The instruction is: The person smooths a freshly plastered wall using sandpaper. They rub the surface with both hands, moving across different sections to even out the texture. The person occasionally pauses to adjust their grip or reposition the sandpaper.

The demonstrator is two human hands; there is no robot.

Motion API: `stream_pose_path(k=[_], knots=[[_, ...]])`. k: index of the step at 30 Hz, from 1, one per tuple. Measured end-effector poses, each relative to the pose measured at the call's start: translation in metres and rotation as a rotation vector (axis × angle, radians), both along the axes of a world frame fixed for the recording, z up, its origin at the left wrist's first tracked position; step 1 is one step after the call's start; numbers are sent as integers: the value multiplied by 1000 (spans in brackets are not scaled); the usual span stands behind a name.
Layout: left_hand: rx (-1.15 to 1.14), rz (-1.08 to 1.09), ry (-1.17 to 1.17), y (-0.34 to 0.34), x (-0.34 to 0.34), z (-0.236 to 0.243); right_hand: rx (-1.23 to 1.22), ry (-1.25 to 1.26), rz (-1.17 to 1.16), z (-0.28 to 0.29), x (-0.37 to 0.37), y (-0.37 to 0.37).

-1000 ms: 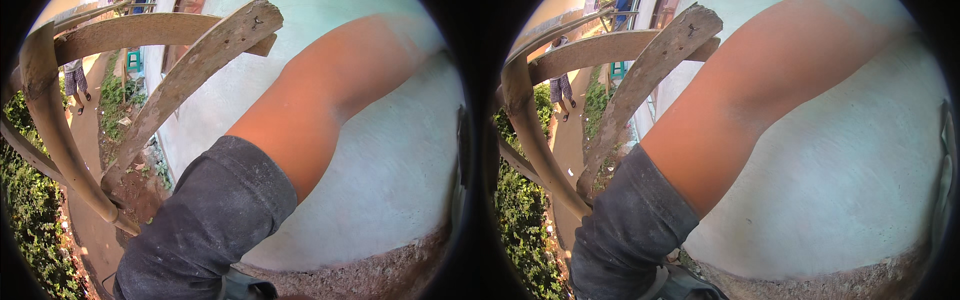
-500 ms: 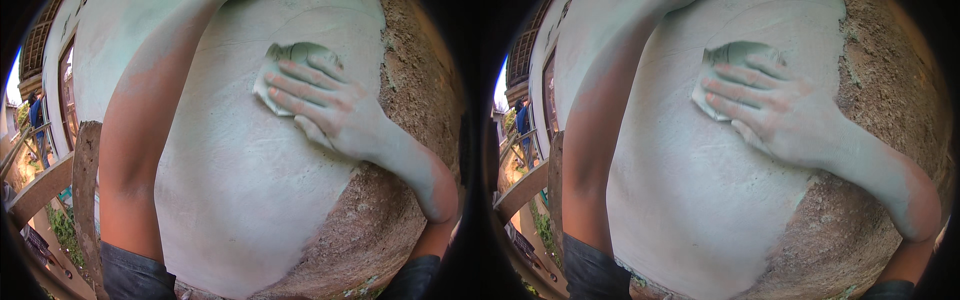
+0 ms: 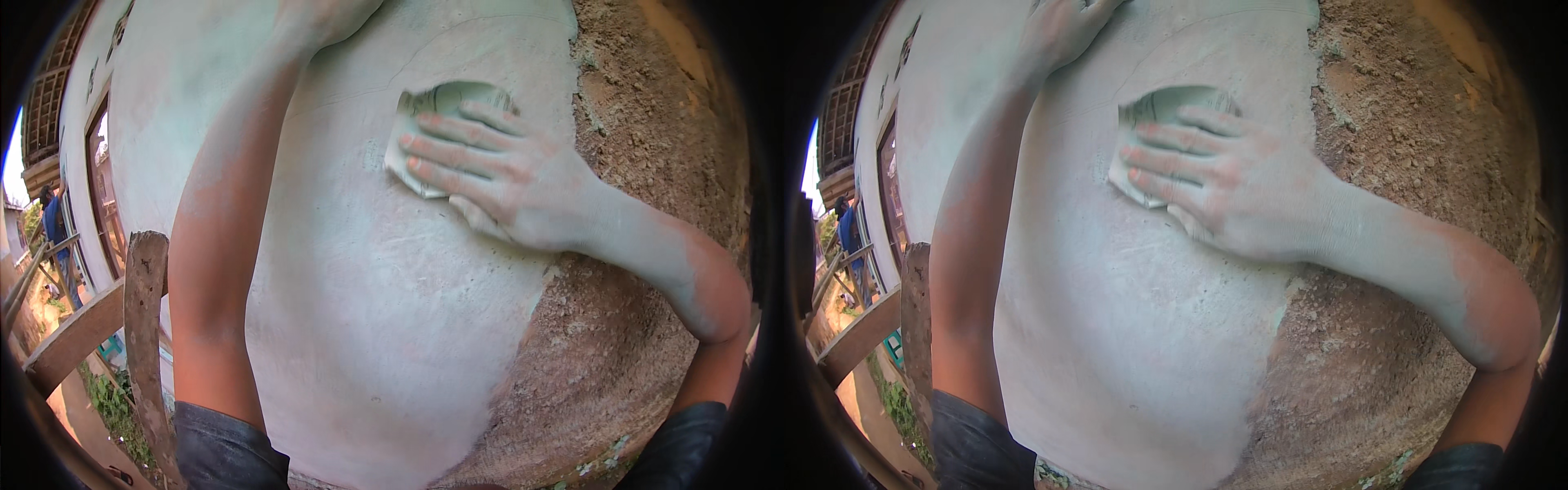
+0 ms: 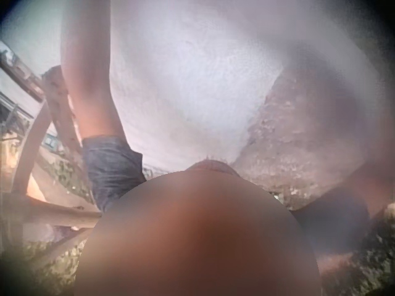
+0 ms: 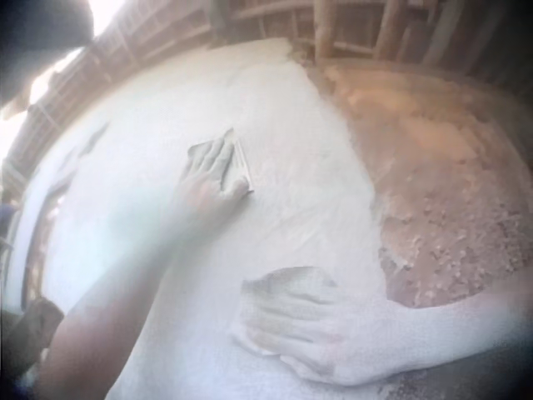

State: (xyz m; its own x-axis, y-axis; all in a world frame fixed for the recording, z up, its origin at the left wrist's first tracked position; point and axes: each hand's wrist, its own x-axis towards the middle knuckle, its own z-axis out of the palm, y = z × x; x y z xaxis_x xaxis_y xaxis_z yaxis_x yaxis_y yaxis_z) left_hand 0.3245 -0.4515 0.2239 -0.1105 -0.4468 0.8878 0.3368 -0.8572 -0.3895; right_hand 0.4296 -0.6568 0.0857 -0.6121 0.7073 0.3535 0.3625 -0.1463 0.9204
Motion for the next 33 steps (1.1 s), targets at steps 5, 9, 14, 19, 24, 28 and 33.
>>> stream_pose_path(k=[5, 9, 14, 19, 24, 28, 33], knots=[[-57, 70, 71, -23, -13, -8, 579, 370, -114, 117, 1, -26], [49, 266, 10, 5, -35, 1, 341, 37, 130, 45, 6, 22], [24, 214, 45, 6, -9, -52, 129, -20, 5, 23, 8, -8], [-31, 140, 99, 10, -3, -42, 590, 330, 92, 151, 21, -48], [-25, 346, 18, 22, -53, -28, 393, 26, 89, 37, 3, 8], [90, 222, 164, -14, -12, -79, 228, -45, 14, 29, 9, -21], [-12, 142, -10, -9, -16, -24, 609, 220, 172, 134, 13, -15]])
